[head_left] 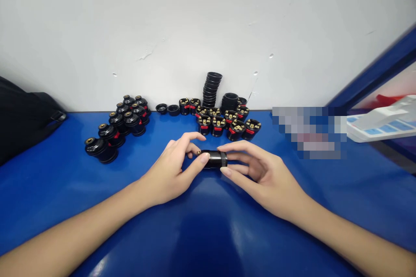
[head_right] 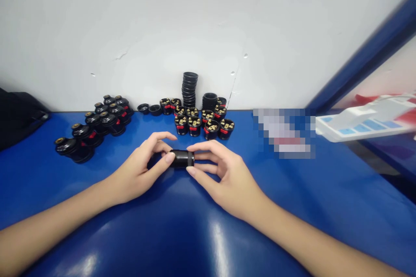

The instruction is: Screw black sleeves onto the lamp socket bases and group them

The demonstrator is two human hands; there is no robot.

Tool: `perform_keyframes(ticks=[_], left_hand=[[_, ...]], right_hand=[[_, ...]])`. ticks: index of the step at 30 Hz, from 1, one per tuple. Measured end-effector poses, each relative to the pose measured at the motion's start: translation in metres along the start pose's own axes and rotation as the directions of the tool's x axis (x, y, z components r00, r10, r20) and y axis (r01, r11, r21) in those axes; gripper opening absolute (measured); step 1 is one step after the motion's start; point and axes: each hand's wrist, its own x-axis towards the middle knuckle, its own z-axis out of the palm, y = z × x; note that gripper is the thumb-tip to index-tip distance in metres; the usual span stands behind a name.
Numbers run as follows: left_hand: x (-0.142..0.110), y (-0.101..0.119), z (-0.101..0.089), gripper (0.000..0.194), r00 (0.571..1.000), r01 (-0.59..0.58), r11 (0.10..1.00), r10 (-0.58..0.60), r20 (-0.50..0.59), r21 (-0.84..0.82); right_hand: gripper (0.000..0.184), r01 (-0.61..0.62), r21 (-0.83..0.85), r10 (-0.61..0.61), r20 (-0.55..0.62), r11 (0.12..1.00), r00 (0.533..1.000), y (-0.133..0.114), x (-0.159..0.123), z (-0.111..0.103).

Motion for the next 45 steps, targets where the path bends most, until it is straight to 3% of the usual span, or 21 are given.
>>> perform_keyframes(ticks=[9,18,21,27,33,39,45], left_hand=[[0.001,0.001,-0.001,0.045,0.998,0.050,0.989,-0.056,-0.036,-0.140],[0.001,-0.002,0.001,0.053,0.995,-0.071,0.992,0.063,-0.079,-0.106],[0.000,-0.002,0.000,0.057,0.993,-0.090,0.991,0.082,-0.083,-0.096],[0.002,0.003,-0.004,0.025,0.996,-0.089,0.996,0.088,-0.023,-0.021],[0.000,0.003,-0.004,0.027,0.992,-0.116,0.993,0.117,-0.048,0.025],[-0.004,0.003,-0.002,0.028,0.941,-0.307,0.944,0.320,-0.111,0.121],[-0.006,0.004,-0.002,0.030,0.904,-0.384,0.902,0.411,-0.120,0.199]], right_hand=[[0.025,0.067,-0.048,-0.067,-0.002,0.997,0.998,0.000,-0.001,0.000],[0.028,-0.031,0.017,0.031,-0.023,0.999,0.999,-0.002,0.002,0.001],[0.027,0.000,0.027,0.001,-0.034,1.000,0.999,-0.002,0.002,0.001],[0.023,0.135,-0.036,-0.136,-0.024,0.990,0.990,-0.001,0.000,0.000],[0.028,0.034,-0.017,-0.034,-0.006,0.999,0.999,-0.004,-0.001,0.000],[0.029,-0.058,0.018,0.058,-0.014,0.998,0.998,-0.011,-0.002,0.001],[0.032,-0.121,0.060,0.121,0.001,0.991,0.993,-0.013,-0.001,0.003]])
